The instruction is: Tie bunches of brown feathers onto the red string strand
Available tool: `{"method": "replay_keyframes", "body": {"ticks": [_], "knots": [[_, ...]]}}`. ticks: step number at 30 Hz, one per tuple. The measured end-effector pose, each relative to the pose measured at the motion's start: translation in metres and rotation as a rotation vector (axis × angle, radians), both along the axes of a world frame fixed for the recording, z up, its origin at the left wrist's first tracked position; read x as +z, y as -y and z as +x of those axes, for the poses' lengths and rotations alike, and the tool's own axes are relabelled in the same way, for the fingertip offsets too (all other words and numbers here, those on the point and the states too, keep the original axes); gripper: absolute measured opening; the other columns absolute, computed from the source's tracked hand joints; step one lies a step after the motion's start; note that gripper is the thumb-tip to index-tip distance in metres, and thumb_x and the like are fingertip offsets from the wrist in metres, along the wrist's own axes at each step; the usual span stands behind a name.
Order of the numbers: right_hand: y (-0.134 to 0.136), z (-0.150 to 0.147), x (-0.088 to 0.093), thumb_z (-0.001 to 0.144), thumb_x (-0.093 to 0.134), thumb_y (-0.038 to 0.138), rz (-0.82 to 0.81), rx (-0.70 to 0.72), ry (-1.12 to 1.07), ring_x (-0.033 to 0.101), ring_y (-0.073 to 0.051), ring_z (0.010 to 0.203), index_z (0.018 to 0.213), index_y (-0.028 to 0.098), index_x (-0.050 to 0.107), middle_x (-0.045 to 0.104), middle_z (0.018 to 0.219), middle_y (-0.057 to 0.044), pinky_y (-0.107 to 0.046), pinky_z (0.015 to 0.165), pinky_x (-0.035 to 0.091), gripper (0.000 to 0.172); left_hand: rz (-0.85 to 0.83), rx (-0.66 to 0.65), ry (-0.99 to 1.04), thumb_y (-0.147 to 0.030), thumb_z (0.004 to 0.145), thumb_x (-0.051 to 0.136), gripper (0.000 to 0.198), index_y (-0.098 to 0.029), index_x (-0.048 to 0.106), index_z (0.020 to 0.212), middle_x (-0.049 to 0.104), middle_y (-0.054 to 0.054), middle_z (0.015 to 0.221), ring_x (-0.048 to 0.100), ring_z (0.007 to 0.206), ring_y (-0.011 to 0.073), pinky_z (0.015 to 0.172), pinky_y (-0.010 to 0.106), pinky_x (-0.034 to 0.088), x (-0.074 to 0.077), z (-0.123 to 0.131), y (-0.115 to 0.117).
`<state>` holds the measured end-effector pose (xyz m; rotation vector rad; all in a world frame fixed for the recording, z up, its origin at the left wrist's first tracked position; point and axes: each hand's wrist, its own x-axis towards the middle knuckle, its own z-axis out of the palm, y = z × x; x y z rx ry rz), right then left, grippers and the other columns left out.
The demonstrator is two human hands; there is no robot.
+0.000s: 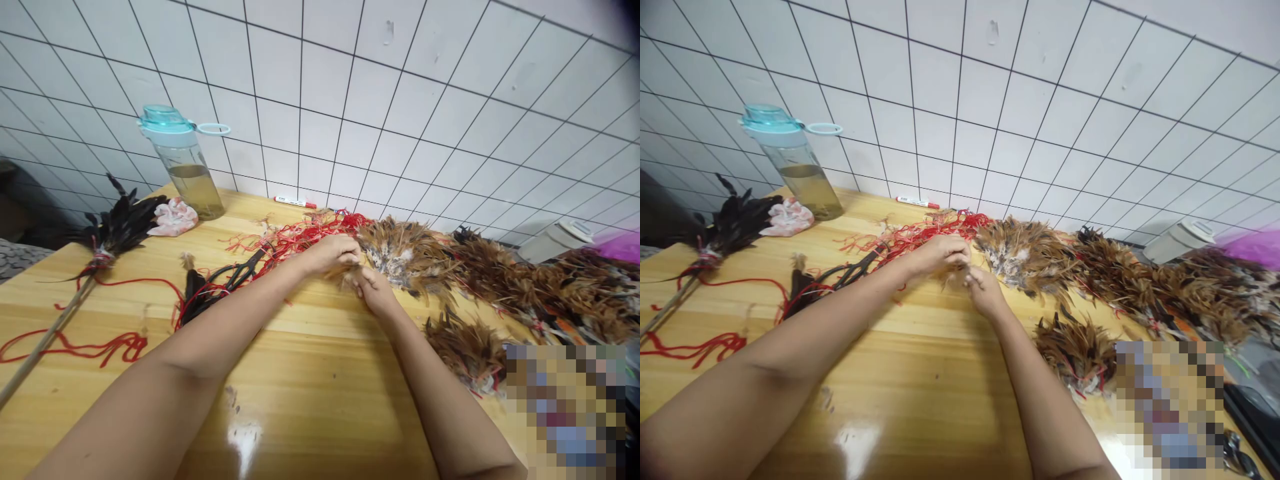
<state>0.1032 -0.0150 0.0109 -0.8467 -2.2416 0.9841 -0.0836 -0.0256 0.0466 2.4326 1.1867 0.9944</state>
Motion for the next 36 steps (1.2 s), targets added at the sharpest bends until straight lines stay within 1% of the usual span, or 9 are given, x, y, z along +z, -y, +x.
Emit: {"method": "replay_keyframes", "body": {"ticks": [2, 4, 9, 14, 19, 23, 26, 31, 36], "knots": [[0.001, -0.002, -0.001, 0.083, 0.046, 0.04, -0.258, -0.048, -0.231, 0.038, -0.011, 0.05, 0.063, 0.022, 0.049, 0.044, 0.053, 0.003, -0.025, 0.053, 0.032, 0.027, -0.071, 0.009, 0.081, -0.013, 0.078, 0.052, 0.013, -0.014, 0.065, 0.083, 0.067, 0.004, 0.084, 0.058, 0.078, 0.0137, 0.073, 0.024, 0.044, -0.005, 0.0, -0.002], [0.001, -0.004, -0.002, 0.078, 0.055, 0.044, -0.461, -0.073, -0.421, 0.035, -0.009, 0.048, 0.063, 0.022, 0.047, 0.047, 0.058, 0.003, -0.023, 0.049, 0.027, 0.028, -0.11, 0.043, 0.122, -0.008, 0.075, 0.05, 0.021, -0.013, 0.065, 0.088, 0.068, 0.003, 0.086, 0.059, 0.076, 0.0132, 0.072, 0.024, 0.044, -0.01, 0.004, -0.002], [-0.002, -0.006, -0.003, 0.067, 0.067, 0.034, -0.713, -0.146, -0.652, 0.032, -0.004, 0.047, 0.065, 0.02, 0.046, 0.051, 0.067, 0.004, -0.02, 0.044, 0.02, 0.025, -0.017, 0.199, 0.02, -0.012, 0.08, 0.046, 0.018, -0.015, 0.061, 0.072, 0.064, 0.004, 0.073, 0.055, 0.069, 0.0132, 0.068, 0.025, 0.042, -0.016, 0.021, 0.001], [-0.004, -0.005, -0.003, 0.063, 0.067, 0.024, -0.804, -0.237, -0.712, 0.031, -0.002, 0.045, 0.068, 0.019, 0.048, 0.051, 0.067, 0.006, -0.017, 0.04, 0.018, 0.021, 0.119, 0.199, -0.054, -0.014, 0.086, 0.04, 0.021, -0.016, 0.057, 0.073, 0.061, 0.007, 0.079, 0.052, 0.078, 0.0164, 0.074, 0.029, 0.041, -0.017, 0.031, 0.005], [-0.007, -0.002, -0.003, 0.062, 0.072, 0.022, -0.886, -0.239, -0.767, 0.03, 0.0, 0.043, 0.069, 0.018, 0.047, 0.051, 0.066, 0.007, -0.013, 0.037, 0.019, 0.026, 0.153, 0.23, -0.079, -0.018, 0.087, 0.041, 0.019, -0.016, 0.054, 0.074, 0.058, 0.007, 0.078, 0.05, 0.077, 0.0174, 0.072, 0.03, 0.039, -0.018, 0.037, 0.009], [-0.012, 0.001, -0.003, 0.061, 0.076, 0.024, -0.977, -0.244, -0.831, 0.031, 0.0, 0.042, 0.07, 0.019, 0.046, 0.048, 0.062, 0.008, -0.011, 0.037, 0.021, 0.031, 0.161, 0.187, -0.095, -0.022, 0.09, 0.038, 0.022, -0.016, 0.053, 0.075, 0.058, 0.006, 0.077, 0.049, 0.076, 0.0173, 0.074, 0.031, 0.039, -0.022, 0.044, 0.012], [-0.015, 0.002, -0.004, 0.059, 0.077, 0.023, -0.988, -0.241, -0.833, 0.03, 0.0, 0.042, 0.07, 0.019, 0.046, 0.046, 0.059, 0.009, -0.01, 0.037, 0.022, 0.033, 0.184, 0.164, -0.098, -0.023, 0.091, 0.037, 0.024, -0.016, 0.053, 0.075, 0.058, 0.007, 0.077, 0.048, 0.075, 0.0175, 0.074, 0.031, 0.038, -0.024, 0.047, 0.013], [-0.016, 0.002, -0.006, 0.058, 0.077, 0.023, -0.953, -0.277, -0.793, 0.031, 0.0, 0.042, 0.069, 0.018, 0.047, 0.042, 0.057, 0.009, -0.011, 0.036, 0.02, 0.033, 0.219, 0.126, 0.003, -0.023, 0.092, 0.036, 0.023, -0.016, 0.056, 0.082, 0.059, 0.007, 0.083, 0.05, 0.081, 0.0173, 0.081, 0.033, 0.039, -0.024, 0.044, 0.012], [-0.016, 0.002, -0.007, 0.058, 0.077, 0.021, -0.988, -0.249, -0.79, 0.037, -0.002, 0.046, 0.069, 0.019, 0.046, 0.045, 0.058, 0.008, -0.012, 0.039, 0.024, 0.034, 0.166, 0.005, 0.146, -0.019, 0.089, 0.04, 0.019, -0.016, 0.058, 0.085, 0.06, 0.008, 0.095, 0.052, 0.094, 0.0171, 0.087, 0.032, 0.041, -0.021, 0.041, 0.011]]}}
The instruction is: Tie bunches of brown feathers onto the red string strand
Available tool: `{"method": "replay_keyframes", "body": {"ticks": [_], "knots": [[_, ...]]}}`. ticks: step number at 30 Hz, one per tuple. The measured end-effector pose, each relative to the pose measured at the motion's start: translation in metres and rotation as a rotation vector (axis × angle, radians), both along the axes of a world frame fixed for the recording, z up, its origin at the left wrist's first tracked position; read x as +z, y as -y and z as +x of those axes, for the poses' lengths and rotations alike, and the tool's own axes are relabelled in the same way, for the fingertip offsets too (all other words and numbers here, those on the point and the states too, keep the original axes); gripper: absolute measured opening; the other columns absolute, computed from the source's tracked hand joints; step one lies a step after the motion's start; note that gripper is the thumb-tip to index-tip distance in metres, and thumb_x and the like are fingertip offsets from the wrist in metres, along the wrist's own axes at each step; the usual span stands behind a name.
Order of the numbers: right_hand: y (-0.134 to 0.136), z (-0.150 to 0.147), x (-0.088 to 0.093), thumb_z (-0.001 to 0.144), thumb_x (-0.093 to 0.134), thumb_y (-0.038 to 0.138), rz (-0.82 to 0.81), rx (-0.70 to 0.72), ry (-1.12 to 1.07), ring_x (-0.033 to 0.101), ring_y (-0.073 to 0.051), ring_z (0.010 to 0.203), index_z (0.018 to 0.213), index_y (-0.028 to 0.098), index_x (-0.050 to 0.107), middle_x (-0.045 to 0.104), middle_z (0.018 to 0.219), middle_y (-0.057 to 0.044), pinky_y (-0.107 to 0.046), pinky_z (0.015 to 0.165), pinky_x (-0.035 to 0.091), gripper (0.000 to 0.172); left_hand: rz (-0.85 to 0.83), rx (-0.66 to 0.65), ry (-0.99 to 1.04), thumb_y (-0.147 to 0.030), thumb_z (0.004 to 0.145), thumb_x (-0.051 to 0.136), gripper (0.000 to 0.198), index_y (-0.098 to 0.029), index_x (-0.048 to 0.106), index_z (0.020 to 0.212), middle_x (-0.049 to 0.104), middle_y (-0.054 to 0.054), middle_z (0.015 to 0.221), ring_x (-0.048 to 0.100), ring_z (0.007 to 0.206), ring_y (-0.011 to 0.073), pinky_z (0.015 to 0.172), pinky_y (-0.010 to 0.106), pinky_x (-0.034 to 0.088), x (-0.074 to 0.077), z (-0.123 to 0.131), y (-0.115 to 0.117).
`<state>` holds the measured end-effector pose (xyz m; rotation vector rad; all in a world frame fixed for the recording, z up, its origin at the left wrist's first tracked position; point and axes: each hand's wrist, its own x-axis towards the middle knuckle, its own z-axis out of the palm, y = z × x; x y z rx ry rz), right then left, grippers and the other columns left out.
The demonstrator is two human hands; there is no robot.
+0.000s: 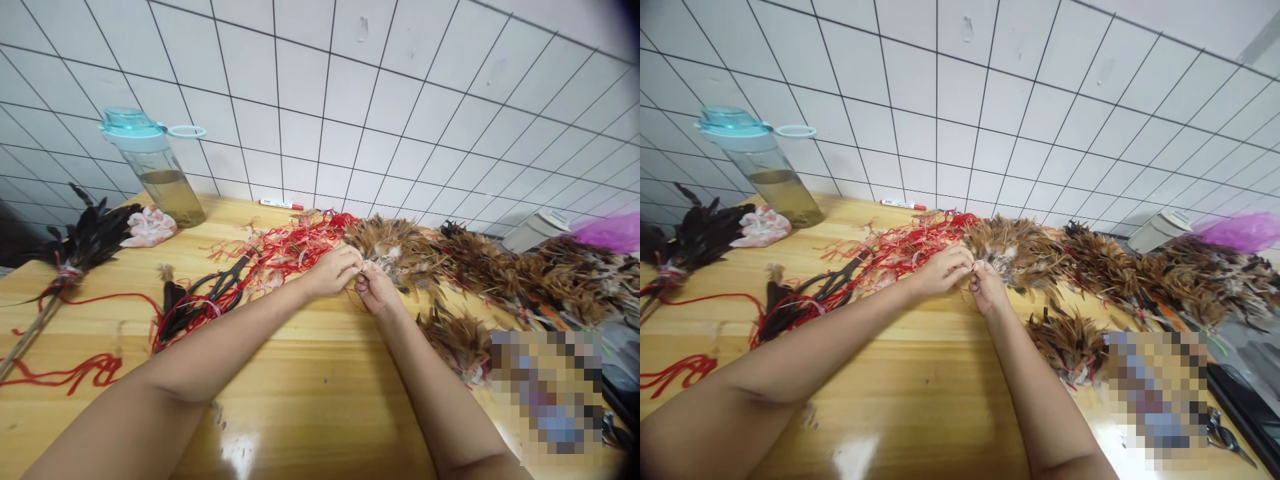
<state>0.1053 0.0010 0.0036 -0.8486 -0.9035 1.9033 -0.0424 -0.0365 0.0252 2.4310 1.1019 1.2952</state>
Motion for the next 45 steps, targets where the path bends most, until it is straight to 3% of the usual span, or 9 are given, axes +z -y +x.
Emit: {"method": "replay_keyframes", "body": {"ticks": [3, 10, 17, 22, 31, 38, 42, 45], "knots": [[0.0, 0.002, 0.002, 0.06, 0.078, 0.022, -0.028, 0.049, -0.05, 0.038, -0.003, 0.049, 0.068, 0.019, 0.046, 0.047, 0.059, 0.008, -0.012, 0.041, 0.026, 0.033, -0.045, -0.005, 0.029, -0.018, 0.087, 0.041, 0.018, -0.016, 0.058, 0.082, 0.06, 0.008, 0.091, 0.053, 0.091, 0.0163, 0.084, 0.03, 0.043, -0.001, 0.001, -0.001], [0.007, 0.005, 0.013, 0.066, 0.077, 0.022, -0.024, 0.264, -0.169, 0.04, -0.003, 0.053, 0.069, 0.018, 0.053, 0.056, 0.07, 0.004, -0.016, 0.047, 0.032, 0.024, -0.196, 0.207, 0.056, -0.009, 0.075, 0.042, 0.014, -0.015, 0.05, 0.066, 0.055, 0.005, 0.076, 0.05, 0.072, 0.014, 0.067, 0.027, 0.04, -0.005, -0.006, -0.008], [0.009, 0.005, 0.014, 0.067, 0.077, 0.023, -0.01, 0.309, -0.159, 0.038, -0.004, 0.052, 0.065, 0.017, 0.051, 0.054, 0.066, 0.005, -0.017, 0.048, 0.031, 0.027, -0.255, 0.207, -0.005, -0.006, 0.068, 0.042, 0.013, -0.016, 0.045, 0.061, 0.051, 0.003, 0.069, 0.047, 0.066, 0.0129, 0.062, 0.025, 0.037, -0.008, -0.008, -0.01], [0.003, 0.007, 0.011, 0.064, 0.079, 0.024, -0.008, 0.26, -0.083, 0.036, -0.002, 0.05, 0.069, 0.018, 0.052, 0.053, 0.067, 0.006, -0.015, 0.045, 0.03, 0.028, -0.231, 0.196, -0.025, -0.008, 0.07, 0.042, 0.012, -0.016, 0.044, 0.062, 0.053, 0.004, 0.073, 0.047, 0.068, 0.0128, 0.064, 0.026, 0.038, -0.007, -0.009, -0.009], [-0.006, 0.009, 0.006, 0.057, 0.081, 0.029, 0.048, 0.059, 0.082, 0.032, -0.001, 0.045, 0.066, 0.017, 0.052, 0.045, 0.057, 0.008, -0.011, 0.038, 0.022, 0.033, -0.098, 0.037, -0.034, -0.009, 0.078, 0.039, 0.016, -0.017, 0.044, 0.065, 0.055, 0.006, 0.078, 0.05, 0.078, 0.0144, 0.074, 0.027, 0.042, -0.002, 0.003, -0.002], [-0.005, 0.006, 0.003, 0.059, 0.077, 0.031, 0.08, 0.03, 0.139, 0.031, -0.001, 0.043, 0.066, 0.018, 0.049, 0.04, 0.052, 0.009, -0.012, 0.037, 0.02, 0.032, -0.04, 0.005, -0.065, -0.009, 0.077, 0.04, 0.014, -0.018, 0.046, 0.068, 0.053, 0.006, 0.079, 0.049, 0.082, 0.0162, 0.077, 0.029, 0.042, -0.003, 0.007, -0.001], [-0.005, 0.005, 0.003, 0.058, 0.078, 0.03, 0.066, 0.005, 0.13, 0.031, -0.002, 0.043, 0.066, 0.018, 0.05, 0.041, 0.052, 0.009, -0.012, 0.037, 0.02, 0.032, -0.057, 0.009, -0.044, -0.008, 0.075, 0.041, 0.014, -0.018, 0.043, 0.065, 0.052, 0.005, 0.076, 0.048, 0.078, 0.0151, 0.072, 0.027, 0.041, -0.001, 0.008, 0.001], [-0.004, 0.007, 0.006, 0.056, 0.08, 0.029, 0.057, 0.036, 0.082, 0.033, -0.001, 0.045, 0.067, 0.017, 0.051, 0.048, 0.058, 0.008, -0.011, 0.039, 0.021, 0.033, -0.133, 0.085, 0.026, -0.007, 0.07, 0.042, 0.015, -0.017, 0.039, 0.06, 0.051, 0.003, 0.071, 0.046, 0.069, 0.0123, 0.065, 0.025, 0.038, -0.001, 0.006, 0.001]]}}
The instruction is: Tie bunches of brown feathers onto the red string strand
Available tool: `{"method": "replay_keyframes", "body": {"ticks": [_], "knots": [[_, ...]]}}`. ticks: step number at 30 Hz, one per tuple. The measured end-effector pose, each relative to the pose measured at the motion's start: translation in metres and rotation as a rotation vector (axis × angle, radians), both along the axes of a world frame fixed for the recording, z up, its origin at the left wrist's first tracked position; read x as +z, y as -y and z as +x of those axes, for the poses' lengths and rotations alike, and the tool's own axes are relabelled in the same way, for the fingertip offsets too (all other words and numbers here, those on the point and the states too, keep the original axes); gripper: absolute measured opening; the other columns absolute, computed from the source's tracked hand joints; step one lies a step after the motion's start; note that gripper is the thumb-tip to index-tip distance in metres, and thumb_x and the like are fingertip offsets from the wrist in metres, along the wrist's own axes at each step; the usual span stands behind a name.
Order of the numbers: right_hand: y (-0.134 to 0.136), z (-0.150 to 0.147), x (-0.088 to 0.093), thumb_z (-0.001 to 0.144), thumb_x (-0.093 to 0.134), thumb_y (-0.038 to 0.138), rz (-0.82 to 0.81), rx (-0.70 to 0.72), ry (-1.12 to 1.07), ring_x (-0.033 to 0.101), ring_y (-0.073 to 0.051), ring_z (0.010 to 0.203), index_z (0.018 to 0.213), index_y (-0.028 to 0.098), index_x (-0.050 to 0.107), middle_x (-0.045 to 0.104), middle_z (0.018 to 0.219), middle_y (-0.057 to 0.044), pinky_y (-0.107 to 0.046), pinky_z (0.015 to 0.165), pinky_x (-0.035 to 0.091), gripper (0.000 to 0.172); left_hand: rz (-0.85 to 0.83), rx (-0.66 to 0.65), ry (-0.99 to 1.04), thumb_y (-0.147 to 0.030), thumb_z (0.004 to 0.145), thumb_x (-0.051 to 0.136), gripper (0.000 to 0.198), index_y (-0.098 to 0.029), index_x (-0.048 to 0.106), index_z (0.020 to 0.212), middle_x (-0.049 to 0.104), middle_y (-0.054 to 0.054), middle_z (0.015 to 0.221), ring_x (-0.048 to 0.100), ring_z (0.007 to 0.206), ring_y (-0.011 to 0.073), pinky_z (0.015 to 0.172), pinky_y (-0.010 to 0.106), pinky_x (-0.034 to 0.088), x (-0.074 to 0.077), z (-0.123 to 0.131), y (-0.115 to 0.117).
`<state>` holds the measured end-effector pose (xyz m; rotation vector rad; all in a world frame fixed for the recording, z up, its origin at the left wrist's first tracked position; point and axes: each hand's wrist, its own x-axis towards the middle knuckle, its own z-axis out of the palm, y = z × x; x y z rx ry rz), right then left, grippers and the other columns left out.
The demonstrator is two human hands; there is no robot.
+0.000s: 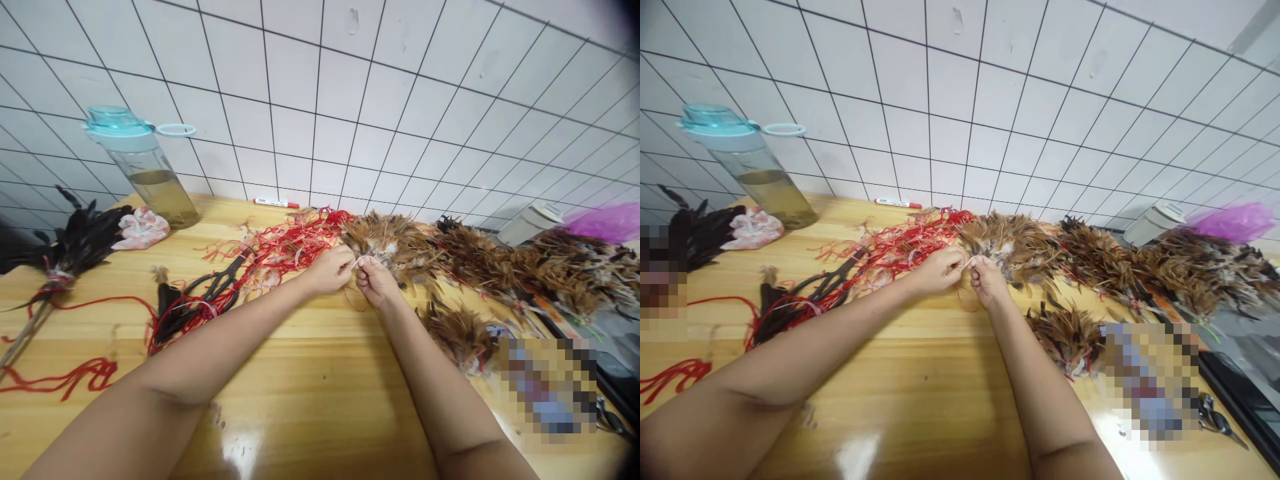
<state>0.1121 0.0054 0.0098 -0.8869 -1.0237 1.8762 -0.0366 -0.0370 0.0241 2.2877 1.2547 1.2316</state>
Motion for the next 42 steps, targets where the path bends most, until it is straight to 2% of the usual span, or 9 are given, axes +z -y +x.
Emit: {"method": "replay_keyframes", "body": {"ticks": [4, 6, 12, 16, 20, 23, 28, 35, 42], "knots": [[0.003, 0.004, 0.006, 0.059, 0.08, 0.024, -0.027, 0.153, -0.072, 0.038, -0.002, 0.049, 0.068, 0.016, 0.053, 0.054, 0.063, 0.006, -0.013, 0.043, 0.028, 0.03, -0.194, 0.181, 0.099, -0.011, 0.065, 0.046, 0.014, -0.017, 0.037, 0.057, 0.05, -0.001, 0.063, 0.043, 0.06, 0.0099, 0.056, 0.023, 0.032, -0.002, -0.005, -0.004], [0.005, 0.005, 0.008, 0.062, 0.079, 0.023, -0.036, 0.226, -0.084, 0.04, -0.002, 0.051, 0.067, 0.016, 0.053, 0.055, 0.065, 0.005, -0.014, 0.046, 0.031, 0.028, -0.289, 0.22, 0.155, -0.014, 0.064, 0.05, 0.014, -0.017, 0.039, 0.057, 0.051, -0.002, 0.061, 0.043, 0.057, 0.0094, 0.055, 0.023, 0.032, -0.003, -0.007, -0.006], [0.007, 0.005, 0.008, 0.062, 0.079, 0.022, -0.054, 0.244, -0.088, 0.041, -0.002, 0.052, 0.068, 0.016, 0.055, 0.056, 0.066, 0.004, -0.014, 0.047, 0.032, 0.025, -0.369, 0.218, 0.462, -0.019, 0.064, 0.055, 0.014, -0.016, 0.042, 0.06, 0.055, -0.002, 0.067, 0.046, 0.059, 0.0079, 0.057, 0.021, 0.036, -0.009, -0.01, -0.014], [0.008, 0.004, 0.006, 0.064, 0.079, 0.023, -0.072, 0.279, -0.099, 0.041, -0.003, 0.052, 0.069, 0.016, 0.055, 0.056, 0.067, 0.004, -0.015, 0.048, 0.032, 0.025, -0.405, 0.11, 0.607, -0.014, 0.062, 0.054, 0.014, -0.016, 0.051, 0.075, 0.058, -0.001, 0.073, 0.052, 0.066, 0.0088, 0.063, 0.021, 0.042, -0.01, -0.009, -0.014], [0.011, 0.004, 0.007, 0.065, 0.078, 0.021, -0.077, 0.315, -0.128, 0.041, -0.003, 0.053, 0.068, 0.016, 0.054, 0.057, 0.067, 0.004, -0.016, 0.049, 0.032, 0.024, -0.414, 0.065, 0.506, -0.014, 0.065, 0.049, 0.015, -0.014, 0.06, 0.075, 0.062, 0.001, 0.073, 0.056, 0.071, 0.0115, 0.067, 0.022, 0.044, -0.008, -0.008, -0.013], [0.014, 0.002, 0.009, 0.066, 0.077, 0.022, -0.076, 0.343, -0.153, 0.039, -0.004, 0.053, 0.067, 0.016, 0.055, 0.055, 0.066, 0.003, -0.017, 0.05, 0.032, 0.023, -0.343, 0.112, 0.373, -0.014, 0.067, 0.045, 0.017, -0.014, 0.062, 0.069, 0.062, 0.001, 0.071, 0.056, 0.071, 0.0122, 0.067, 0.023, 0.044, -0.006, -0.011, -0.013], [0.019, -0.003, 0.01, 0.067, 0.077, 0.023, -0.1, 0.347, -0.185, 0.037, -0.005, 0.053, 0.067, 0.017, 0.052, 0.051, 0.065, 0.004, -0.019, 0.05, 0.032, 0.025, -0.128, 0.235, 0.157, -0.01, 0.068, 0.045, 0.019, -0.016, 0.051, 0.051, 0.052, 0.001, 0.059, 0.05, 0.065, 0.0126, 0.064, 0.025, 0.041, -0.003, -0.013, -0.013], [0.019, -0.005, 0.01, 0.067, 0.077, 0.026, -0.072, 0.302, -0.182, 0.035, -0.006, 0.051, 0.064, 0.018, 0.051, 0.045, 0.06, 0.005, -0.018, 0.048, 0.03, 0.028, 0.024, 0.349, 0.113, -0.008, 0.069, 0.044, 0.022, -0.017, 0.043, 0.049, 0.047, 0.002, 0.062, 0.046, 0.064, 0.0129, 0.062, 0.026, 0.039, -0.001, -0.004, -0.006], [0.018, -0.004, 0.008, 0.066, 0.078, 0.025, -0.06, 0.336, -0.143, 0.037, -0.005, 0.053, 0.064, 0.016, 0.054, 0.049, 0.061, 0.004, -0.017, 0.049, 0.032, 0.026, -0.034, 0.392, 0.085, -0.01, 0.07, 0.044, 0.02, -0.017, 0.051, 0.053, 0.055, 0.004, 0.065, 0.053, 0.07, 0.0154, 0.069, 0.028, 0.044, -0.005, -0.007, -0.009]]}}
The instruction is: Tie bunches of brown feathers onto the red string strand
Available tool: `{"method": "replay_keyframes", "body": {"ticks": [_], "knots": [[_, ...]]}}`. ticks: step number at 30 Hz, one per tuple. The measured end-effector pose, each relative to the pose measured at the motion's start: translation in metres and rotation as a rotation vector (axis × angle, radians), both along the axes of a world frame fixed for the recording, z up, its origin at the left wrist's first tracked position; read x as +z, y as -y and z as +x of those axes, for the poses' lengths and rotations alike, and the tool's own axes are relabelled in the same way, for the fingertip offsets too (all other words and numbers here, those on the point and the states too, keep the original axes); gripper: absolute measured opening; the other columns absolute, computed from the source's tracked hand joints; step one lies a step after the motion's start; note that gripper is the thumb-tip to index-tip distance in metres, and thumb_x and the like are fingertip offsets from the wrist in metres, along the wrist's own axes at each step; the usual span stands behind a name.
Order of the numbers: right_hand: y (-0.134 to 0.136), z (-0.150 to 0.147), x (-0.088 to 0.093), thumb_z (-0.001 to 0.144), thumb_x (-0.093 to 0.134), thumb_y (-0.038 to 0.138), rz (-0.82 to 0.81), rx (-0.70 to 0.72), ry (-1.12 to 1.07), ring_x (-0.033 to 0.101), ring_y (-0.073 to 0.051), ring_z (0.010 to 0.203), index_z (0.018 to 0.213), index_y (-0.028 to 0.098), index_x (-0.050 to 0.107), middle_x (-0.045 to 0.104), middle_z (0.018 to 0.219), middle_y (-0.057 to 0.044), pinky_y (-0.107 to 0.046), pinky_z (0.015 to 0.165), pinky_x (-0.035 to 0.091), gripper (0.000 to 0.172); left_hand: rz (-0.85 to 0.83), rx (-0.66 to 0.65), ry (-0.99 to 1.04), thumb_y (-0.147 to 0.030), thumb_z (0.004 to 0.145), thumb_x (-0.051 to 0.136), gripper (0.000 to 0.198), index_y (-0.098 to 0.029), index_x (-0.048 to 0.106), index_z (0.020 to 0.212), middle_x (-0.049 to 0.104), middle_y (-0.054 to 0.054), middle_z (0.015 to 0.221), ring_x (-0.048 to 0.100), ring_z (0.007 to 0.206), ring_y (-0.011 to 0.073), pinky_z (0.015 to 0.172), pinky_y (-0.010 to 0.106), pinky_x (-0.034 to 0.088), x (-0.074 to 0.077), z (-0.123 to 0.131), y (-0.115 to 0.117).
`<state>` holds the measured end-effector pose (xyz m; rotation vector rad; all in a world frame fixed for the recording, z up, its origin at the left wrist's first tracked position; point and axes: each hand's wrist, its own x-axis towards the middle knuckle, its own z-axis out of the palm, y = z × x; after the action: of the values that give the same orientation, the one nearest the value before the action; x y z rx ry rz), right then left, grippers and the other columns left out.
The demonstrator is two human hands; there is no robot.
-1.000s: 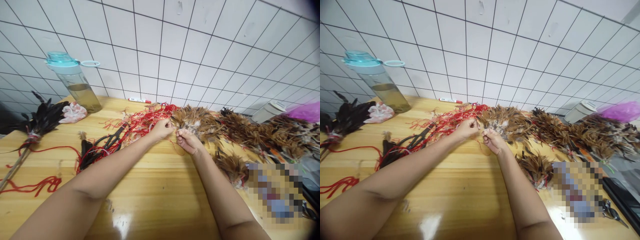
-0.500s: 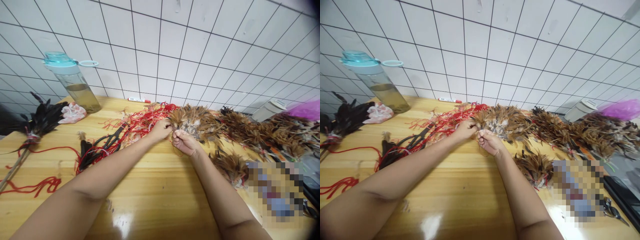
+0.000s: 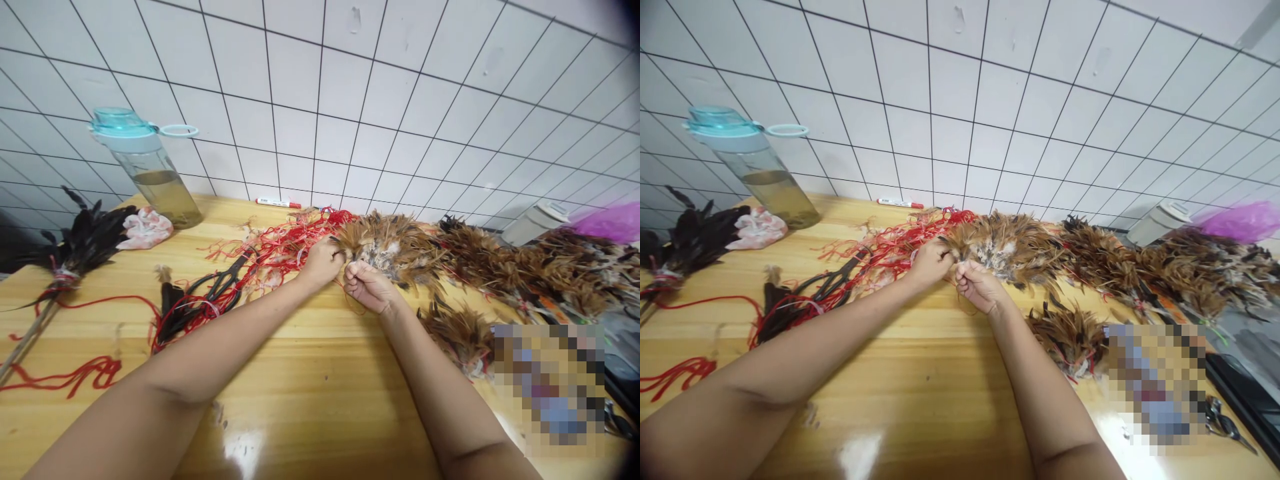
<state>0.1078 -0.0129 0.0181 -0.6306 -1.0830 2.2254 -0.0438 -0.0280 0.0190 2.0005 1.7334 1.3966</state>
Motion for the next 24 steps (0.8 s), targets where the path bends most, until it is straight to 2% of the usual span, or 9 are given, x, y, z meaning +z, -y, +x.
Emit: {"method": "replay_keyframes", "body": {"ticks": [4, 10, 17, 21, 24], "knots": [[0.0014, -0.0008, -0.0006, 0.064, 0.08, 0.024, 0.016, 0.047, -0.005, 0.039, -0.004, 0.053, 0.064, 0.015, 0.056, 0.051, 0.062, 0.004, -0.016, 0.049, 0.031, 0.025, -0.033, -0.037, 0.04, -0.006, 0.067, 0.043, 0.02, -0.016, 0.058, 0.059, 0.062, 0.004, 0.068, 0.058, 0.075, 0.0165, 0.075, 0.028, 0.047, -0.0016, -0.0006, -0.0023], [0.002, -0.0003, -0.0024, 0.063, 0.08, 0.023, 0.049, 0.061, 0.009, 0.041, -0.004, 0.054, 0.064, 0.015, 0.058, 0.052, 0.063, 0.003, -0.015, 0.05, 0.032, 0.024, -0.09, -0.082, 0.208, -0.004, 0.062, 0.044, 0.021, -0.015, 0.062, 0.067, 0.065, 0.003, 0.067, 0.062, 0.074, 0.0168, 0.073, 0.027, 0.05, -0.0009, 0.0021, -0.0033], [0.0037, -0.002, -0.0075, 0.061, 0.082, 0.026, 0.026, 0.101, 0.054, 0.043, -0.003, 0.055, 0.066, 0.014, 0.059, 0.055, 0.065, 0.002, -0.015, 0.051, 0.034, 0.027, -0.125, -0.147, 0.415, -0.008, 0.059, 0.052, 0.012, -0.015, 0.058, 0.066, 0.064, 0.001, 0.064, 0.061, 0.071, 0.0155, 0.072, 0.027, 0.051, 0.0027, 0.0056, -0.0014], [0.0054, -0.0033, -0.0078, 0.06, 0.083, 0.026, 0.029, 0.09, 0.061, 0.044, -0.004, 0.056, 0.065, 0.014, 0.059, 0.054, 0.064, 0.002, -0.016, 0.052, 0.034, 0.027, -0.125, -0.174, 0.403, -0.008, 0.061, 0.053, 0.011, -0.016, 0.058, 0.066, 0.064, 0.0, 0.064, 0.06, 0.07, 0.0149, 0.071, 0.027, 0.051, 0.0008, 0.0057, -0.0009], [0.0038, -0.0029, -0.0059, 0.061, 0.082, 0.027, 0.058, 0.054, 0.061, 0.042, -0.004, 0.055, 0.064, 0.014, 0.059, 0.054, 0.064, 0.002, -0.016, 0.05, 0.033, 0.027, -0.115, -0.138, 0.313, -0.004, 0.061, 0.05, 0.015, -0.016, 0.058, 0.063, 0.063, 0.001, 0.063, 0.06, 0.073, 0.0154, 0.073, 0.027, 0.05, -0.0027, 0.0019, -0.0034]]}}
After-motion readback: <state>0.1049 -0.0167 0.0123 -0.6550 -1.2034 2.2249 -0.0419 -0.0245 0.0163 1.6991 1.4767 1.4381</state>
